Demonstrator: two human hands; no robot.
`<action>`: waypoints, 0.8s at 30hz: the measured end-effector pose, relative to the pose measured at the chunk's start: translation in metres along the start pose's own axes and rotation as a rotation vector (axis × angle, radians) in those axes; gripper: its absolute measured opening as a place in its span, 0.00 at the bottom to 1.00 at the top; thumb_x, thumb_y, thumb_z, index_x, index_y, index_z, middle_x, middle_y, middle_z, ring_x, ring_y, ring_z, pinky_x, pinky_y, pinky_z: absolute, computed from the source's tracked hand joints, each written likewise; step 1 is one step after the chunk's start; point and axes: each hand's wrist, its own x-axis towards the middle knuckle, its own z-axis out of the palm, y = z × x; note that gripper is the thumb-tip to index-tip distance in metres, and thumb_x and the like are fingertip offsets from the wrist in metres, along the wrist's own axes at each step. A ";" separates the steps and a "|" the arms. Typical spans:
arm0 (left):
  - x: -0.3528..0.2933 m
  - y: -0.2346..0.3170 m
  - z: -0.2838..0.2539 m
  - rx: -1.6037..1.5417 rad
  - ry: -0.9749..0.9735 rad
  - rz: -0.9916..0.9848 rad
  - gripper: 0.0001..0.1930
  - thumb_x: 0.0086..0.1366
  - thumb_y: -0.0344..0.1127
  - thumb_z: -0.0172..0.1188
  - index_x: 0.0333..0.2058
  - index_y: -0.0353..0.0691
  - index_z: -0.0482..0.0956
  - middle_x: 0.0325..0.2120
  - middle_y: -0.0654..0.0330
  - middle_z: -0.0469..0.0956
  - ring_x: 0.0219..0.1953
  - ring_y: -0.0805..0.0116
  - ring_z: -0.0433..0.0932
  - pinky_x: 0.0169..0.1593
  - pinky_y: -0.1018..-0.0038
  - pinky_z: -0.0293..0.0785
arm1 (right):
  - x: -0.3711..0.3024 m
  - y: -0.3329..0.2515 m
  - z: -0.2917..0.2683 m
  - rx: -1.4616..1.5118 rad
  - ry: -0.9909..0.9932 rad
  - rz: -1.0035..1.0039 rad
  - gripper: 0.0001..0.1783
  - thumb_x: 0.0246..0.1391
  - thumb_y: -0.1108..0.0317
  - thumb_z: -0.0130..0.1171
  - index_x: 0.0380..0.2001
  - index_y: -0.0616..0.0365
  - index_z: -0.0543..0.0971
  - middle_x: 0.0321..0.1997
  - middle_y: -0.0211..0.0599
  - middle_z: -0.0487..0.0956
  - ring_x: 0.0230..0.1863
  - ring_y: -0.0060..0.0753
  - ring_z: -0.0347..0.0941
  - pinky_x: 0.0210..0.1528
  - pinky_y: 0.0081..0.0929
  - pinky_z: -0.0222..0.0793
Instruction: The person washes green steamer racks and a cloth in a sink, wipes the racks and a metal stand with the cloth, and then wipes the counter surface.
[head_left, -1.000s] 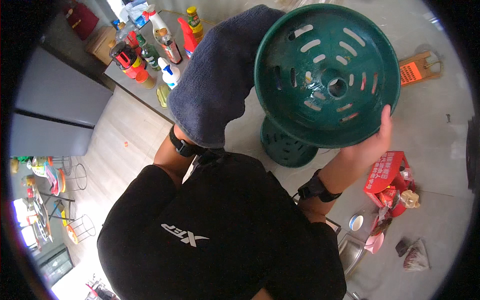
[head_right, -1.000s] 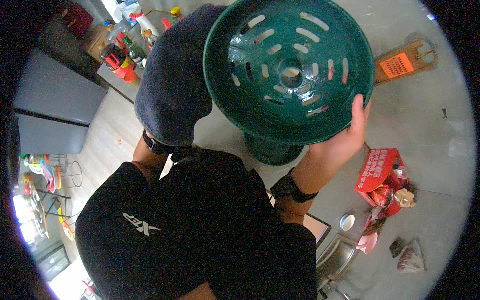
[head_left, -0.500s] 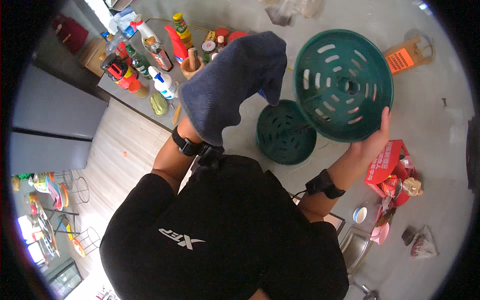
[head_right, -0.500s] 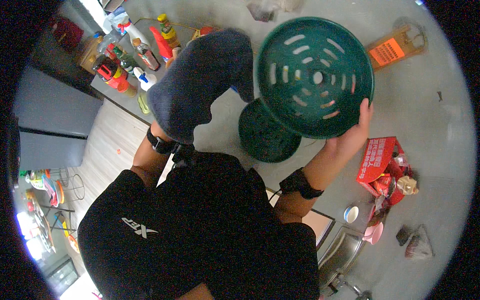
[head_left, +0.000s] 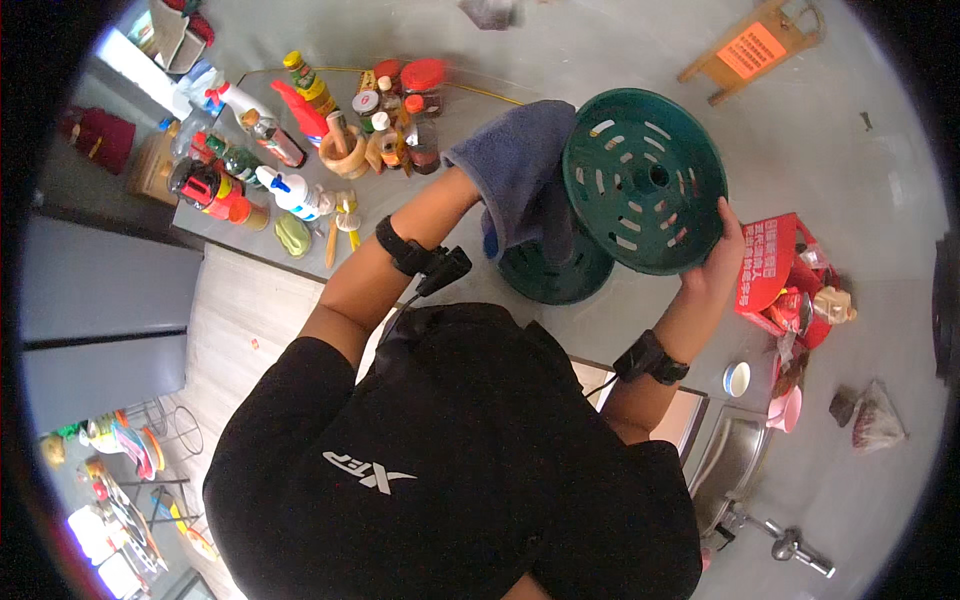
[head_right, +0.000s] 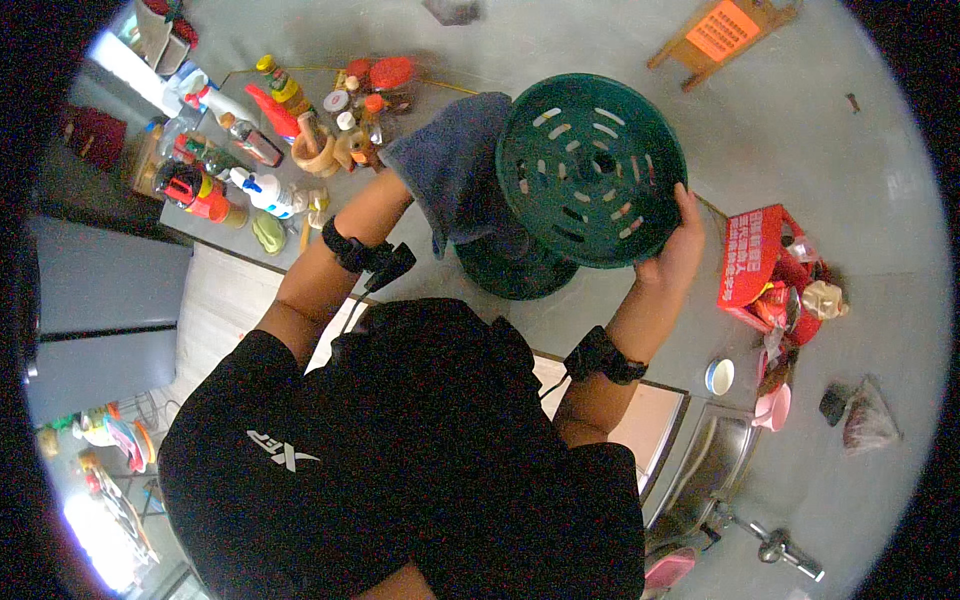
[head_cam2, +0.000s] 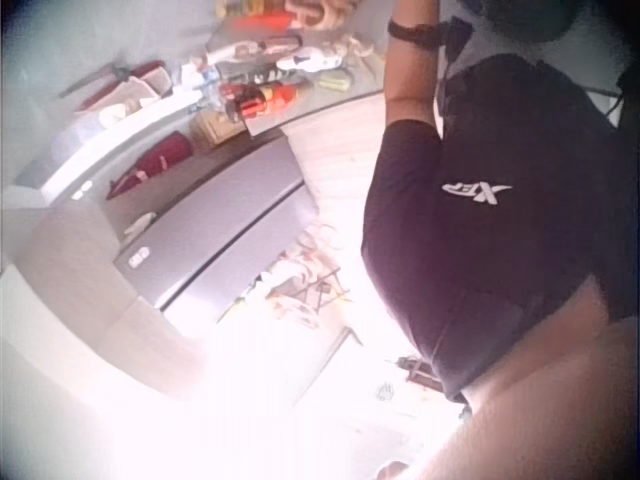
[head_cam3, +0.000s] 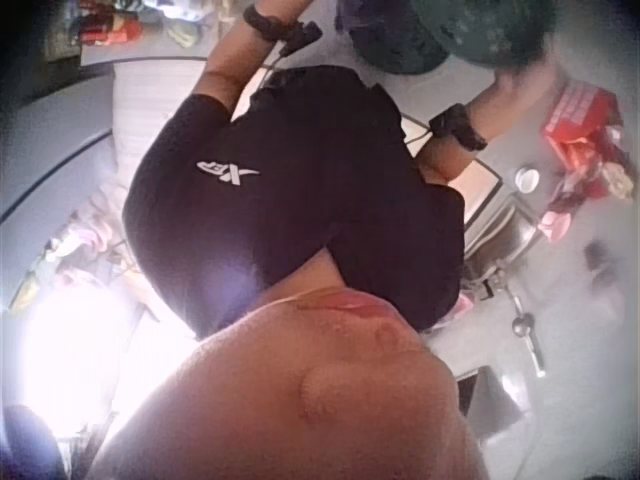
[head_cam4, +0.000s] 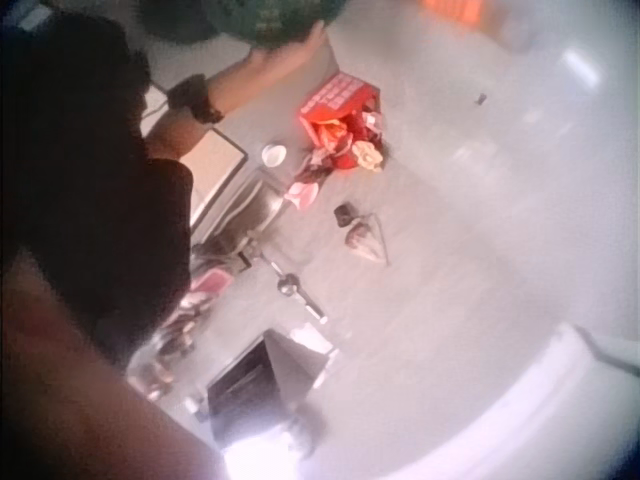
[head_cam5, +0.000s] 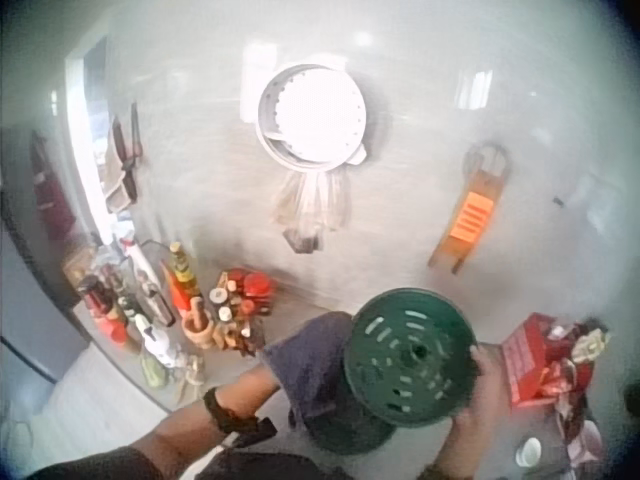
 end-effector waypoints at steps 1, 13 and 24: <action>0.000 -0.007 0.003 -0.007 -0.006 0.008 0.20 0.57 0.35 0.56 0.49 0.36 0.72 0.48 0.44 0.72 0.52 0.44 0.70 0.57 0.63 0.65 | 0.000 -0.001 -0.003 0.004 0.010 -0.005 0.21 0.60 0.58 0.46 0.49 0.62 0.74 0.45 0.41 0.79 0.34 0.36 0.76 0.27 0.22 0.69; 0.016 0.010 -0.028 0.173 -0.238 -0.081 0.22 0.54 0.38 0.59 0.49 0.43 0.75 0.46 0.50 0.76 0.51 0.50 0.73 0.56 0.61 0.68 | -0.007 0.015 -0.008 0.067 -0.023 0.094 0.17 0.61 0.62 0.46 0.44 0.63 0.75 0.42 0.42 0.80 0.32 0.35 0.77 0.32 0.29 0.73; 0.012 -0.010 -0.025 0.119 -0.264 -0.130 0.13 0.52 0.42 0.57 0.36 0.45 0.77 0.28 0.49 0.78 0.35 0.48 0.79 0.38 0.61 0.73 | 0.000 0.037 -0.016 -0.131 0.158 0.021 0.20 0.63 0.58 0.45 0.46 0.63 0.75 0.42 0.38 0.80 0.37 0.30 0.76 0.33 0.25 0.71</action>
